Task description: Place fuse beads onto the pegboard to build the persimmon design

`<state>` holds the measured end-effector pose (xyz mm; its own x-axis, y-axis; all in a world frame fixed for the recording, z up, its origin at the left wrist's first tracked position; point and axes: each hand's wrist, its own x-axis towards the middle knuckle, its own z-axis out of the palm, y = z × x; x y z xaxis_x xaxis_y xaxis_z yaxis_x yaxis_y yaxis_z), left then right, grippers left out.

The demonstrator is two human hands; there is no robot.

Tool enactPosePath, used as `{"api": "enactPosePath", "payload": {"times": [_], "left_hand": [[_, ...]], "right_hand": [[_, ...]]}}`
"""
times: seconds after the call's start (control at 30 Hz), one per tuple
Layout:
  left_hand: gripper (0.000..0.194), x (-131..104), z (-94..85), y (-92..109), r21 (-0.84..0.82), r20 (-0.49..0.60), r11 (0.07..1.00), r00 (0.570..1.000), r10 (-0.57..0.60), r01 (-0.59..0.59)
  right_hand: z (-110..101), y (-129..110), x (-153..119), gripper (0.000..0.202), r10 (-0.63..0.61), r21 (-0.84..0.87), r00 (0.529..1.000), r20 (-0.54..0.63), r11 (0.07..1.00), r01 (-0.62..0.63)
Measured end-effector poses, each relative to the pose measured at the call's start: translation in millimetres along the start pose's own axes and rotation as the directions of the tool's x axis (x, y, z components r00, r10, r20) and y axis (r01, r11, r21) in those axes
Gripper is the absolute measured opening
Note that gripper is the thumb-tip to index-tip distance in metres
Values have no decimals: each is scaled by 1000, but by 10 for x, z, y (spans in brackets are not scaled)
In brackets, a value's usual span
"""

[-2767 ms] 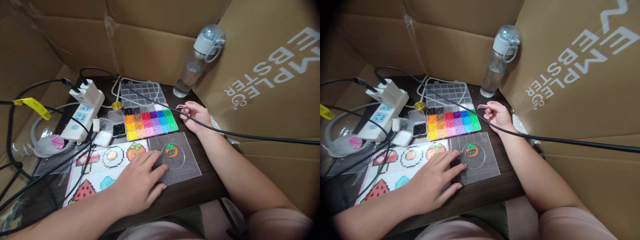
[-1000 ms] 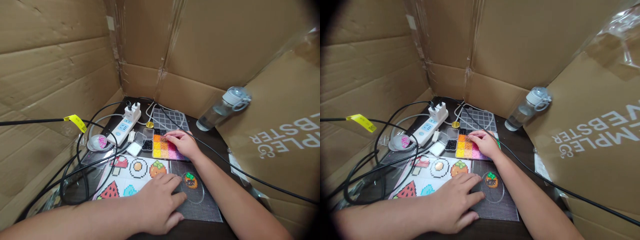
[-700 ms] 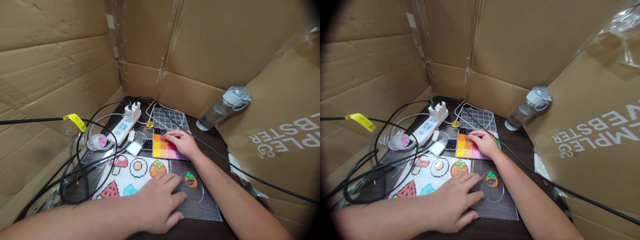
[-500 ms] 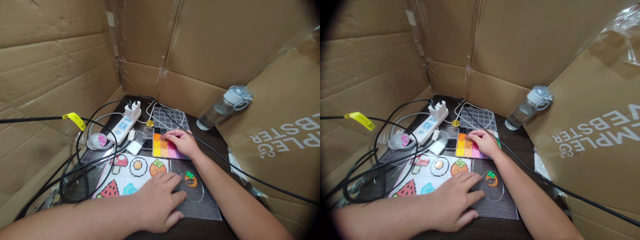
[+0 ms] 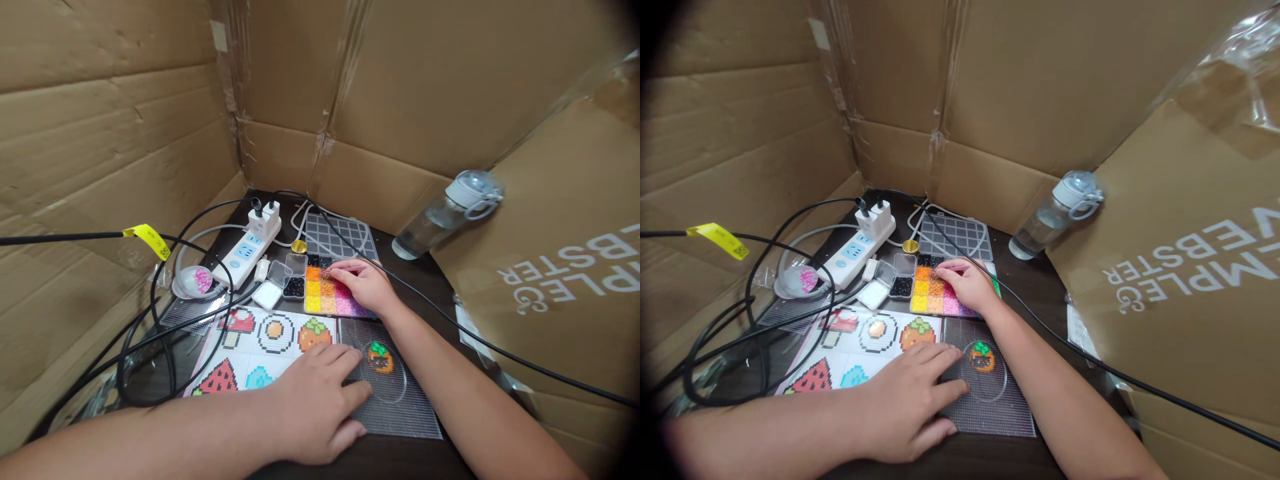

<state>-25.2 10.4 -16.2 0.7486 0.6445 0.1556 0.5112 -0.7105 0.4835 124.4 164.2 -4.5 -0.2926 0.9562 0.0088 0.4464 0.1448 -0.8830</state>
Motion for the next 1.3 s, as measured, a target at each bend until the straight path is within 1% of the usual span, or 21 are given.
{"api": "enactPosePath", "payload": {"times": [0.13, 0.2, 0.3, 0.4, 0.5, 0.63, 0.7, 0.77, 0.83, 0.9, 1.0, 1.1, 1.2, 1.3], "left_hand": [[43, -1, 2, -9, 6, 1, 1000, 1000, 6, -6], [43, -1, 3, -13, 11, 0, 1000, 1000, 9, -9], [44, -3, 2, -11, 11, -6, 1000, 1000, 8, -8], [43, -7, 3, -2, 10, -15, 1000, 1000, 12, -12], [43, -10, 7, 3, 11, -27, 1000, 1000, 16, -16], [42, -9, 25, -10, 4, -43, 1000, 999, 19, -19], [42, -9, 38, -20, 4, -52, 1000, 998, 24, -23], [41, -9, 51, -29, 9, -57, 1000, 998, 31, -30], [41, -8, 63, -36, 20, -53, 999, 998, 38, -37], [39, -4, 74, -42, 26, -44, 998, 998, 51, -50], [36, 4, 88, -50, 17, -46, 998, 997, 55, -54], [35, 11, 98, -53, 15, -48, 999, 997, 53, -53], [36, 15, 101, -53, 30, -37, 998, 997, 62, -60], [37, 18, 102, -51, 46, -26, 997, 998, 61, -60]], "right_hand": [[-23, 4, -14, 17, -27, -63, 998, -61, 998, 24], [-33, -1, -22, 17, -43, -45, 995, -86, 998, 39], [-45, -25, -36, 19, -16, 111, 993, -119, 993, 30], [-73, -48, -47, 26, 39, 283, 993, -114, 959, -6], [-147, -51, -66, 33, 90, 332, 990, -111, 942, -49], [-325, -49, -174, 37, 178, 401, 961, -210, 913, -82], [-432, -55, -295, 35, 205, 426, 945, -257, 901, -80], [-533, -58, -466, 33, 226, 417, 921, -317, 906, -79], [-611, -49, -678, 30, 233, 382, 896, -378, 921, -79], [-646, -18, -915, 27, 217, 326, 877, -428, 942, -74], [-606, 83, -1279, 25, 184, 256, 878, -442, 964, -73], [-496, 232, -1571, 22, 178, 243, 895, -408, 967, -82], [-397, 355, -1718, 17, 117, 162, 914, -389, 985, -57], [-348, 381, -1738, 12, 58, 94, 923, -380, 995, -24]]}}
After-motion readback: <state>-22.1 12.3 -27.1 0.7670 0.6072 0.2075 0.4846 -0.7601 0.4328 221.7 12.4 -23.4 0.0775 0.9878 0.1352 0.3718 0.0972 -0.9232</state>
